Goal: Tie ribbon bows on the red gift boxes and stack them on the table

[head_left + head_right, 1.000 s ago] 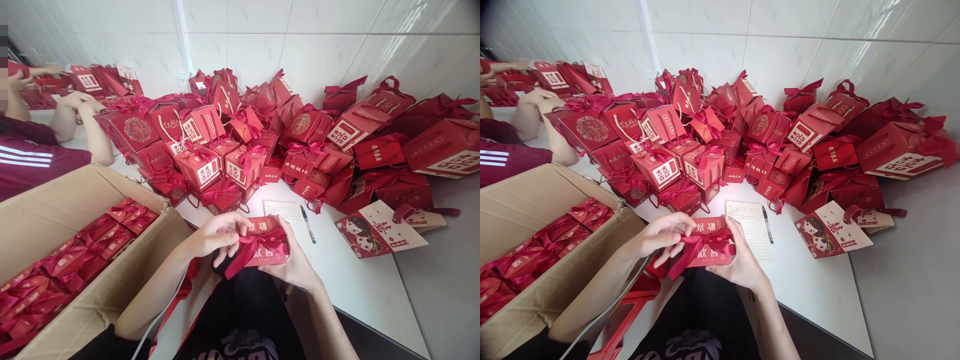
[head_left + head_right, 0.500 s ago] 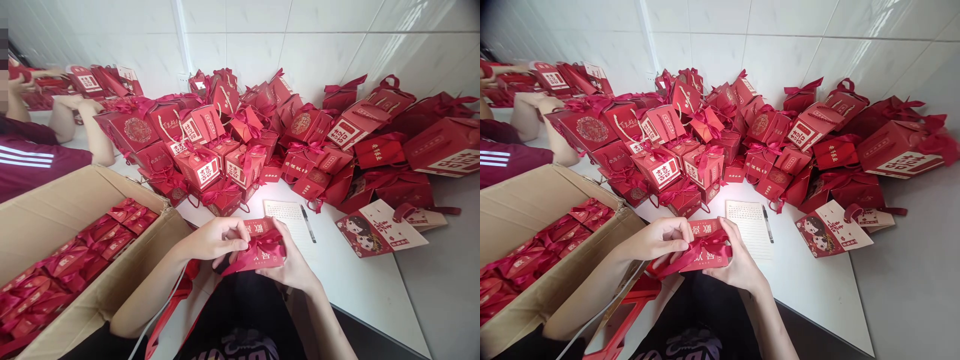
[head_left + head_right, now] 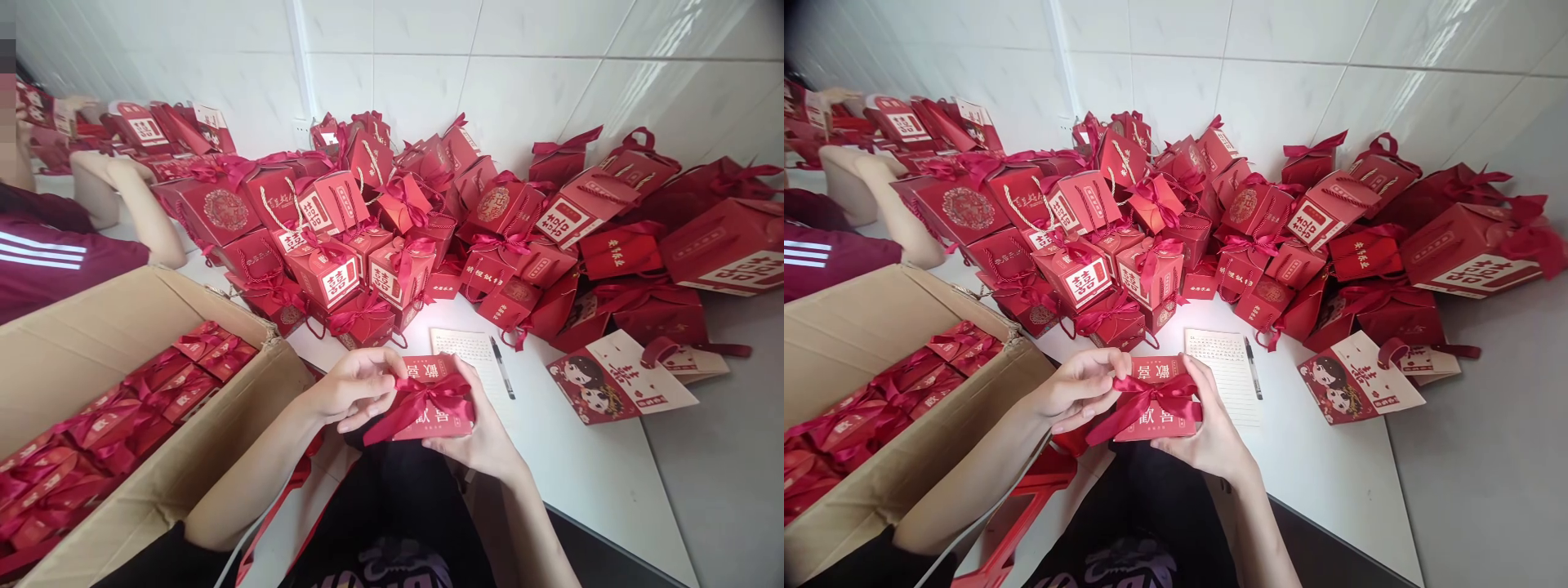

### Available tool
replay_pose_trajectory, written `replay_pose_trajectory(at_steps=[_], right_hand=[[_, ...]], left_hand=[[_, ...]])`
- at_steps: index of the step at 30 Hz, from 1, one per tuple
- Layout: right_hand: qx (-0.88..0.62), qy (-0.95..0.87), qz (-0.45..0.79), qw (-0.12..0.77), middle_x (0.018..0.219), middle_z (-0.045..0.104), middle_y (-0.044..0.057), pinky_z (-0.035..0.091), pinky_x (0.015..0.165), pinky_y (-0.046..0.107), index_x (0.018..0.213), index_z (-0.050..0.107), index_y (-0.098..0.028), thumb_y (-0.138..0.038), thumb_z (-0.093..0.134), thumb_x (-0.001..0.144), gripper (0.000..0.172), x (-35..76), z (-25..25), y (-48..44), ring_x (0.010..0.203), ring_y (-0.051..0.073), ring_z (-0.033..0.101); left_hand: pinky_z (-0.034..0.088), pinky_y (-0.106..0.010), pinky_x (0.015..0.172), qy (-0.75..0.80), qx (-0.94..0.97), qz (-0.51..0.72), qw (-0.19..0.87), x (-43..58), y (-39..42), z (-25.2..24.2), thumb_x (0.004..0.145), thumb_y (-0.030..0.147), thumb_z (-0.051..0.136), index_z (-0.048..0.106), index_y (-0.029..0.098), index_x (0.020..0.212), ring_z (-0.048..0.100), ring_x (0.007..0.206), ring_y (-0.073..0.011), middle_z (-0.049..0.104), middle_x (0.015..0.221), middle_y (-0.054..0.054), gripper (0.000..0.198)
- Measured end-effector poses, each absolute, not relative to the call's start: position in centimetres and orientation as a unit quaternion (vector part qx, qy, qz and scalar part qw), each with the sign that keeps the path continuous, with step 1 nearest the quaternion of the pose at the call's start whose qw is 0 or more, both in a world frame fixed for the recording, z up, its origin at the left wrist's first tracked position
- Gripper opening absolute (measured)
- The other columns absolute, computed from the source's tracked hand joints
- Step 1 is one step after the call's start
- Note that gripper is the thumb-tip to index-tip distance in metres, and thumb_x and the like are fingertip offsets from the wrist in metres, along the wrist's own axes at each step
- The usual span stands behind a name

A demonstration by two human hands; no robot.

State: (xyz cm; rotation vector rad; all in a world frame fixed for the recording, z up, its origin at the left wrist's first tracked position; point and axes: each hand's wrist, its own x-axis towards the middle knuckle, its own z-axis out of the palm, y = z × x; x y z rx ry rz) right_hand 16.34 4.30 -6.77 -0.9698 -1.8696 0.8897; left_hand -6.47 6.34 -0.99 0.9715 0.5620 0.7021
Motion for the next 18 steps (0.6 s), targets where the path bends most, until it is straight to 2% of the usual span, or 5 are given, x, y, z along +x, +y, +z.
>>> replay_pose_trajectory(at_steps=[5, 11, 15, 18], right_hand=[[-0.386, -0.749, 0.35, 0.409, 0.143, 0.028, 0.01, 0.029, 0.108, 0.048, 0.141, 0.02, -0.031, -0.041, 0.076, 0.065, 0.095, 16.4, -6.7, 4.3, 0.133, 0.031, 0.03], [-0.378, -0.75, 0.35, 0.415, 0.144, 0.027, 0.01, 0.029, 0.109, 0.046, 0.141, 0.021, -0.029, -0.038, 0.078, 0.064, 0.096, 16.5, -6.8, 4.4, 0.132, 0.03, 0.031], [-0.382, -0.743, 0.363, 0.413, 0.144, 0.027, 0.01, 0.03, 0.109, 0.047, 0.141, 0.02, -0.03, -0.034, 0.079, 0.063, 0.097, 16.6, -7.0, 4.5, 0.13, 0.03, 0.034], [-0.379, -0.736, 0.377, 0.415, 0.143, 0.03, 0.01, 0.033, 0.107, 0.047, 0.142, 0.019, -0.031, -0.032, 0.079, 0.064, 0.098, 16.7, -7.2, 4.6, 0.129, 0.03, 0.037]], left_hand=[[0.028, -0.011, 0.019, 0.292, 0.481, 0.328, 0.758, -5.7, 6.2, -0.4, 0.072, 0.042, 0.069, 0.05, 0.015, 0.076, 0.049, 0.032, -0.0055, 0.057, 0.064, 0.001, 0.033], [0.027, -0.009, 0.02, 0.26, 0.503, 0.273, 0.778, -5.7, 6.3, -0.3, 0.08, 0.041, 0.061, 0.046, 0.016, 0.081, 0.042, 0.021, -0.0063, 0.055, 0.04, 0.006, 0.029], [0.029, -0.01, 0.021, 0.248, 0.497, 0.29, 0.779, -6.3, 6.5, -0.5, 0.081, 0.039, 0.061, 0.048, 0.017, 0.089, 0.045, 0.022, -0.0078, 0.053, 0.041, 0.008, 0.026], [0.03, -0.012, 0.022, 0.255, 0.493, 0.302, 0.775, -6.6, 6.7, -0.4, 0.079, 0.038, 0.063, 0.049, 0.017, 0.088, 0.051, 0.027, -0.0086, 0.058, 0.052, 0.005, 0.027]])
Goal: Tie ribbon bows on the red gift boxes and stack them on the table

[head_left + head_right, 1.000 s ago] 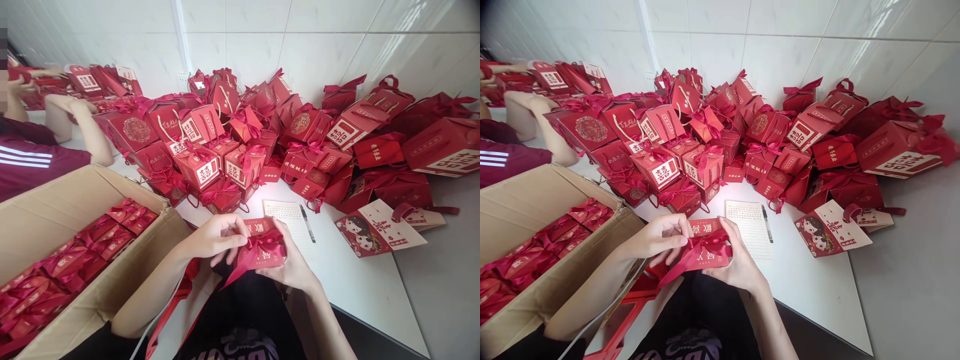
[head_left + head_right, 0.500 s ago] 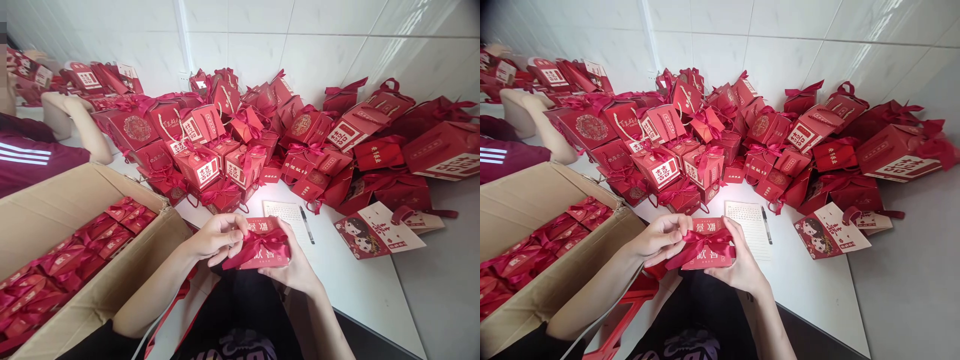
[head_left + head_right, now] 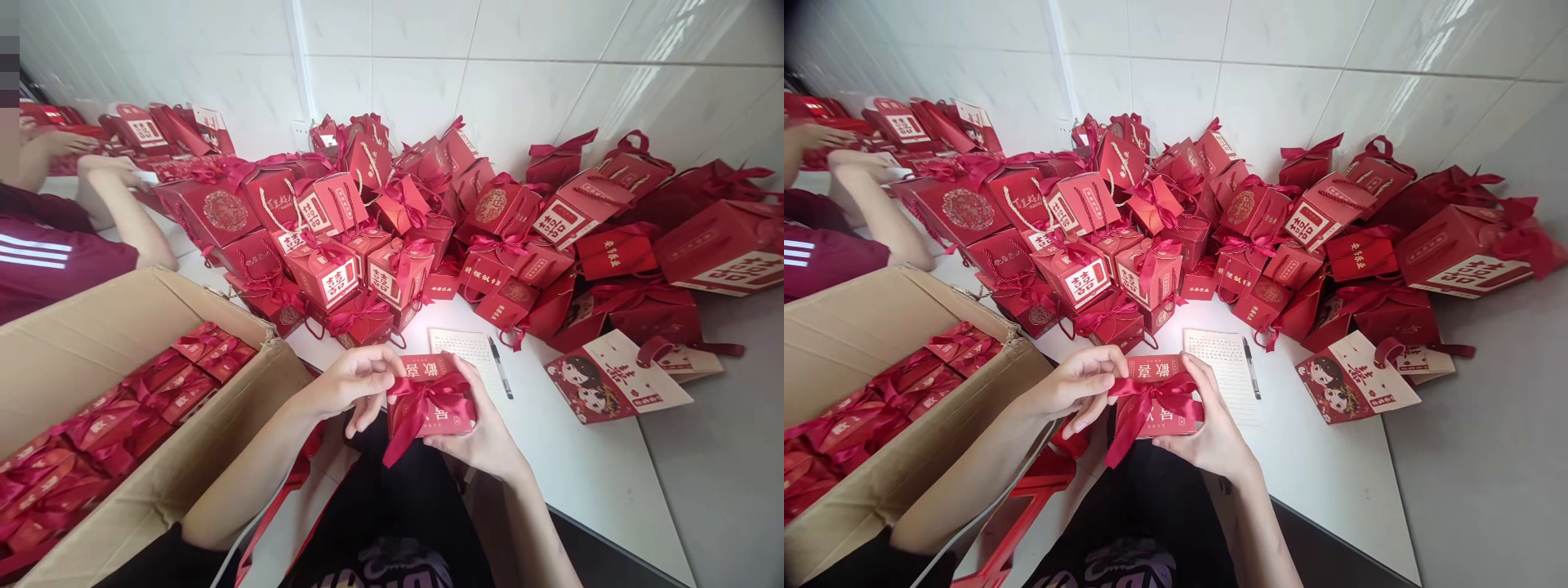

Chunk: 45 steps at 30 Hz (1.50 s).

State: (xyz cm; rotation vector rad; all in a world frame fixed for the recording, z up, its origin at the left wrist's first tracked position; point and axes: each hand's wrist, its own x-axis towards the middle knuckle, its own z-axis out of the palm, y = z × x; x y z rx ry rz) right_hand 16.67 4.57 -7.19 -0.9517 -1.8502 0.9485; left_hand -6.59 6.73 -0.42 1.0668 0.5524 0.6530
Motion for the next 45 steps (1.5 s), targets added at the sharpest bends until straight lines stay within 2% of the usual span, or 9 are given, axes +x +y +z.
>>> replay_pose_trajectory(at_steps=[10, 13, 16, 24, 30, 36, 38, 41, 45], right_hand=[[-0.393, -0.744, 0.276, 0.465, 0.14, 0.031, 0.011, 0.036, 0.104, 0.047, 0.141, 0.021, -0.03, -0.034, 0.078, 0.064, 0.096, 16.9, -6.6, 4.3, 0.129, 0.03, 0.036], [-0.389, -0.75, 0.239, 0.479, 0.139, 0.031, 0.012, 0.038, 0.103, 0.047, 0.141, 0.02, -0.029, -0.034, 0.074, 0.069, 0.091, 17.0, -5.9, 4.3, 0.131, 0.03, 0.033], [-0.384, -0.76, 0.212, 0.479, 0.139, 0.03, 0.012, 0.04, 0.101, 0.048, 0.142, 0.018, -0.029, -0.032, 0.072, 0.072, 0.088, 16.9, -5.5, 4.3, 0.132, 0.031, 0.032], [-0.389, -0.759, 0.184, 0.489, 0.142, 0.026, 0.011, 0.037, 0.103, 0.048, 0.143, 0.013, -0.031, -0.029, 0.072, 0.072, 0.092, 16.9, -5.5, 4.2, 0.134, 0.03, 0.028], [-0.429, -0.726, 0.303, 0.444, 0.145, 0.027, 0.01, 0.03, 0.108, 0.048, 0.142, 0.016, -0.031, -0.035, 0.075, 0.069, 0.094, 16.2, -8.2, 5.0, 0.134, 0.029, 0.029], [-0.442, -0.607, 0.489, 0.445, 0.148, 0.022, 0.01, 0.041, 0.098, 0.046, 0.142, 0.008, -0.036, -0.052, 0.075, 0.062, 0.106, 17.0, -11.4, 4.3, 0.132, 0.029, 0.033], [-0.464, -0.577, 0.48, 0.471, 0.141, 0.034, 0.013, 0.045, 0.092, 0.045, 0.138, 0.023, -0.031, -0.062, 0.066, 0.066, 0.09, 17.8, -10.8, 3.9, 0.125, 0.029, 0.041], [-0.528, -0.566, 0.45, 0.446, 0.101, 0.06, 0.01, 0.048, 0.076, 0.037, 0.108, 0.053, -0.021, -0.063, 0.041, 0.083, 0.051, 18.2, -8.9, 3.9, 0.092, 0.023, 0.059], [-0.566, -0.561, 0.456, 0.397, 0.058, 0.05, -0.001, 0.042, 0.057, 0.027, 0.062, 0.046, -0.02, -0.059, 0.046, 0.082, 0.044, 17.1, -7.4, 4.5, 0.056, 0.014, 0.048]], left_hand=[[0.03, -0.015, 0.029, 0.367, 0.598, 0.445, 0.556, -6.7, 5.5, -0.3, 0.075, 0.027, 0.057, 0.049, 0.018, 0.097, 0.058, 0.043, -0.0083, 0.063, 0.085, -0.004, 0.025], [0.03, -0.016, 0.036, 0.418, 0.589, 0.486, 0.492, -6.5, 5.2, -0.1, 0.079, 0.031, 0.051, 0.047, 0.019, 0.097, 0.05, 0.041, -0.0072, 0.056, 0.06, 0.005, 0.022], [0.032, -0.018, 0.042, 0.491, 0.613, 0.401, 0.472, -5.7, 5.1, 0.4, 0.084, 0.04, 0.044, 0.048, 0.018, 0.075, 0.042, 0.04, -0.0074, 0.041, 0.042, 0.008, 0.024], [0.036, -0.018, 0.044, 0.514, 0.581, 0.411, 0.48, -3.2, 4.3, -0.8, 0.081, 0.038, 0.051, 0.046, 0.019, 0.069, 0.042, 0.048, -0.0068, 0.045, 0.064, 0.005, 0.023], [0.037, -0.02, 0.048, 0.539, 0.546, 0.405, 0.496, -3.6, 5.0, -4.3, 0.081, 0.038, 0.049, 0.044, 0.018, 0.065, 0.043, 0.05, -0.0084, 0.042, 0.059, 0.005, 0.025], [0.046, -0.028, 0.07, 0.586, 0.597, 0.353, 0.419, -5.5, 6.0, -6.1, 0.077, 0.031, 0.05, 0.054, 0.019, 0.075, 0.058, 0.078, -0.0175, 0.059, 0.079, -0.001, 0.013], [0.047, -0.031, 0.076, 0.602, 0.608, 0.386, 0.346, -6.0, 6.3, -5.6, 0.076, 0.026, 0.049, 0.055, 0.019, 0.086, 0.058, 0.086, -0.0186, 0.059, 0.091, -0.003, 0.013], [0.042, -0.035, 0.09, 0.549, 0.69, 0.396, 0.256, -5.5, 7.0, -4.5, 0.08, 0.024, 0.048, 0.057, 0.02, 0.091, 0.054, 0.1, -0.02, 0.056, 0.101, -0.005, 0.014], [0.038, -0.04, 0.096, 0.469, 0.792, 0.321, 0.224, -3.4, 7.7, -3.6, 0.079, 0.025, 0.057, 0.06, 0.02, 0.088, 0.049, 0.106, -0.0229, 0.055, 0.107, -0.006, 0.011]])
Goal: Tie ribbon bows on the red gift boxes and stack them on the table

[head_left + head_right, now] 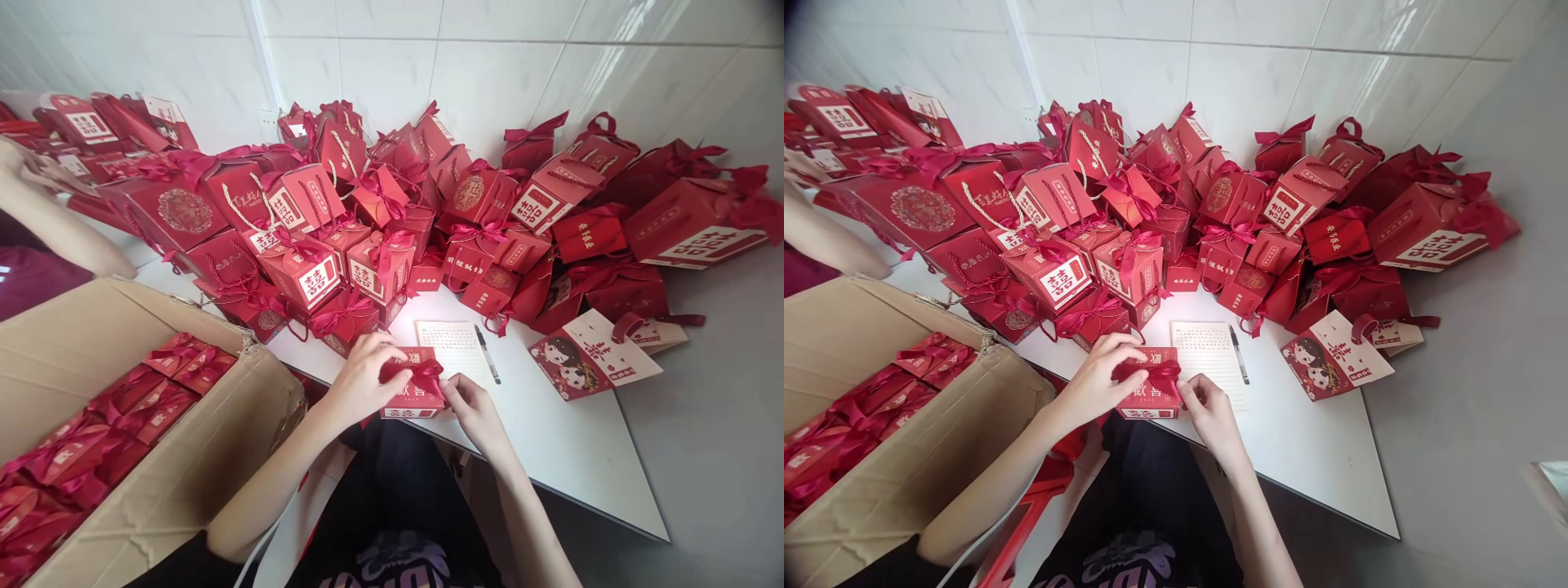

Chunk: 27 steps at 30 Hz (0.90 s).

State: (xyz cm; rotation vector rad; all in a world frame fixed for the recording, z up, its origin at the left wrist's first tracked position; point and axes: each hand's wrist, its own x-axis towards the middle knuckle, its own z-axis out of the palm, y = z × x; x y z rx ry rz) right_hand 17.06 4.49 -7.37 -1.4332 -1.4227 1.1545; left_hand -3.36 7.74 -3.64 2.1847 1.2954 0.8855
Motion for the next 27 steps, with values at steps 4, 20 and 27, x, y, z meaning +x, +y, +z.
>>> replay_pose_trajectory(at_steps=[4, 20, 27], right_hand=[[-0.529, -0.542, 0.504, 0.415, 0.053, 0.046, -0.003, 0.038, 0.054, 0.025, 0.056, 0.041, -0.02, -0.058, 0.053, 0.078, 0.045, 16.3, -7.1, 4.6, 0.053, 0.012, 0.042], [-0.505, -0.547, 0.529, 0.407, 0.053, 0.05, -0.002, 0.038, 0.053, 0.025, 0.055, 0.048, -0.018, -0.049, 0.06, 0.074, 0.038, 18.4, -7.6, 4.3, 0.051, 0.012, 0.045], [-0.467, -0.723, 0.103, 0.498, 0.07, 0.058, 0.002, 0.044, 0.066, 0.032, 0.079, 0.056, -0.022, -0.023, 0.06, 0.081, 0.005, 15.3, -4.6, 1.9, 0.069, 0.018, 0.054]], left_hand=[[0.04, -0.04, 0.092, 0.473, 0.797, 0.3, 0.226, -2.1, 7.9, -4.1, 0.076, 0.019, 0.058, 0.059, 0.02, 0.081, 0.049, 0.101, -0.0224, 0.057, 0.105, -0.005, 0.005], [0.039, -0.043, 0.094, 0.504, 0.761, 0.339, 0.229, -1.5, 7.6, -5.2, 0.074, 0.016, 0.058, 0.058, 0.019, 0.075, 0.049, 0.102, -0.0229, 0.055, 0.103, -0.005, 0.003], [0.036, -0.042, 0.1, 0.445, 0.683, 0.354, 0.459, -3.9, 8.7, -4.3, 0.081, 0.027, 0.05, 0.064, 0.02, 0.093, 0.047, 0.116, -0.0238, 0.055, 0.117, -0.007, 0.02]])
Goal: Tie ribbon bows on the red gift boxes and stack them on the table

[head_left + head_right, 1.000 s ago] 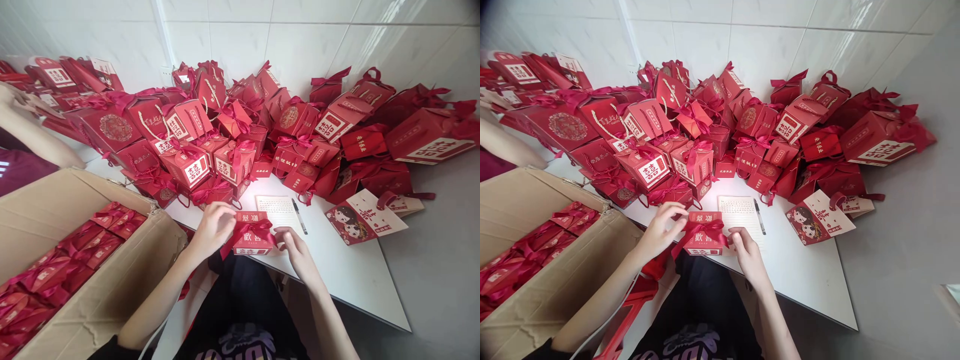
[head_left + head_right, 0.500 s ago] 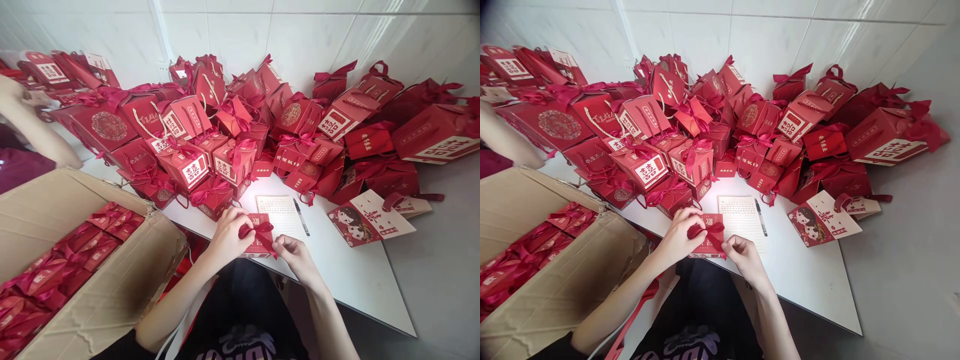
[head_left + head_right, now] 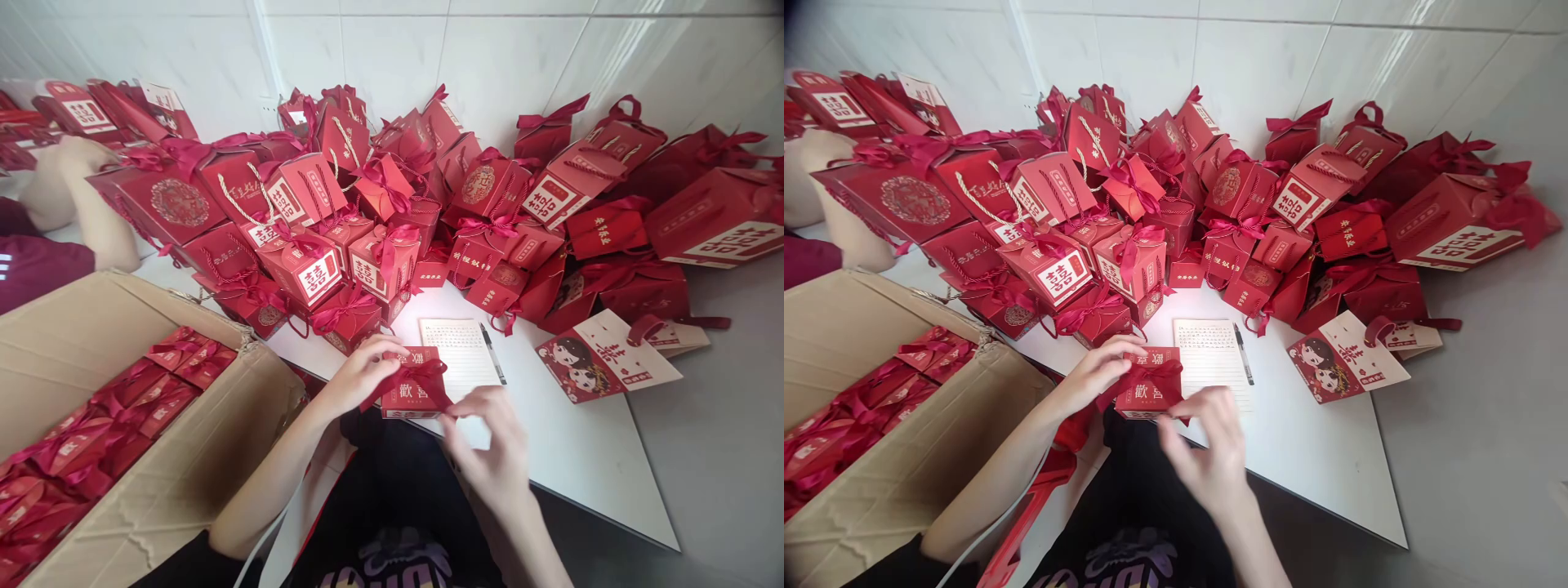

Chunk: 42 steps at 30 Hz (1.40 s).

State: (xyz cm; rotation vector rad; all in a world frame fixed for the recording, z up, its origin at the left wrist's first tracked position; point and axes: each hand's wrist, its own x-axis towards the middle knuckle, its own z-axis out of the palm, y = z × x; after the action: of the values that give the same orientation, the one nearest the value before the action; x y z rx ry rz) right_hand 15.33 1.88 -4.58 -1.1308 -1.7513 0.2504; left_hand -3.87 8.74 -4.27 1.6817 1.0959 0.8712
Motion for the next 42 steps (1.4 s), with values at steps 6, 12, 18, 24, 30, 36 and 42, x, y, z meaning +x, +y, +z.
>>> replay_pose_trajectory(at_steps=[6, 12, 18, 24, 30, 36, 42], right_hand=[[-0.373, -0.873, 0.002, 0.313, 0.116, 0.06, 0.014, 0.034, 0.096, 0.049, 0.121, 0.051, -0.014, -0.024, 0.056, 0.086, 0.037, 10.4, -5.5, 2.2, 0.112, 0.028, 0.052], [-0.357, -0.838, -0.005, 0.413, 0.09, 0.068, 0.005, 0.043, 0.087, 0.04, 0.104, 0.06, -0.021, -0.007, 0.05, 0.086, 0.025, 11.2, -7.6, 2.4, 0.092, 0.019, 0.062], [-0.289, -0.849, 0.005, 0.441, 0.084, 0.07, 0.004, 0.044, 0.088, 0.043, 0.103, 0.061, -0.021, -0.01, 0.056, 0.081, 0.025, 13.1, -7.5, 1.3, 0.089, 0.02, 0.064], [-0.31, -0.785, 0.08, 0.53, 0.061, 0.057, 0.002, 0.043, 0.063, 0.036, 0.073, 0.054, -0.021, -0.031, 0.034, 0.091, 0.029, 15.2, -6.4, 1.2, 0.06, 0.017, 0.054], [-0.651, -0.624, 0.234, 0.363, 0.049, 0.044, 0.0, 0.032, 0.051, 0.029, 0.054, 0.038, -0.022, -0.051, 0.027, 0.091, 0.048, 16.4, -4.7, 6.2, 0.048, 0.015, 0.041], [-0.638, -0.603, 0.348, 0.33, 0.047, 0.038, -0.003, 0.028, 0.05, 0.026, 0.051, 0.032, -0.022, -0.062, 0.04, 0.082, 0.051, 15.7, -4.9, 7.5, 0.048, 0.013, 0.037], [-0.534, -0.519, 0.51, 0.43, 0.051, 0.04, -0.006, 0.029, 0.05, 0.024, 0.057, 0.039, -0.021, -0.058, 0.055, 0.075, 0.044, 15.8, -6.7, 6.9, 0.049, 0.01, 0.035]], left_hand=[[0.035, -0.036, 0.101, 0.419, 0.703, 0.348, 0.457, -5.0, 9.3, -4.5, 0.082, 0.022, 0.051, 0.065, 0.019, 0.094, 0.051, 0.113, -0.0199, 0.059, 0.111, -0.007, 0.019], [0.036, -0.036, 0.101, 0.403, 0.729, 0.352, 0.427, -5.1, 9.5, -5.5, 0.084, 0.023, 0.05, 0.066, 0.02, 0.089, 0.053, 0.11, -0.019, 0.06, 0.108, -0.006, 0.017], [0.036, -0.034, 0.099, 0.413, 0.696, 0.379, 0.448, -4.8, 8.9, -5.6, 0.084, 0.027, 0.049, 0.064, 0.02, 0.095, 0.051, 0.112, -0.0192, 0.059, 0.114, -0.007, 0.02], [0.04, -0.025, 0.059, 0.586, 0.571, 0.381, 0.43, -4.6, 7.7, -6.2, 0.085, 0.046, 0.041, 0.049, 0.018, 0.064, 0.052, 0.06, -0.0143, 0.051, 0.06, 0.002, 0.036], [0.026, -0.024, 0.046, 0.577, 0.573, 0.3, 0.498, -3.8, 7.8, -6.2, 0.083, 0.055, 0.039, 0.034, 0.02, 0.053, 0.033, 0.047, -0.0107, 0.03, 0.048, 0.005, 0.047], [0.032, -0.021, 0.051, 0.532, 0.534, 0.39, 0.529, -3.1, 7.2, -6.0, 0.077, 0.041, 0.053, 0.045, 0.018, 0.063, 0.04, 0.052, -0.0092, 0.041, 0.056, 0.006, 0.028], [0.039, -0.02, 0.055, 0.511, 0.439, 0.465, 0.575, -2.6, 6.3, -7.1, 0.075, 0.042, 0.058, 0.047, 0.017, 0.065, 0.046, 0.056, -0.0092, 0.047, 0.061, 0.005, 0.028]])
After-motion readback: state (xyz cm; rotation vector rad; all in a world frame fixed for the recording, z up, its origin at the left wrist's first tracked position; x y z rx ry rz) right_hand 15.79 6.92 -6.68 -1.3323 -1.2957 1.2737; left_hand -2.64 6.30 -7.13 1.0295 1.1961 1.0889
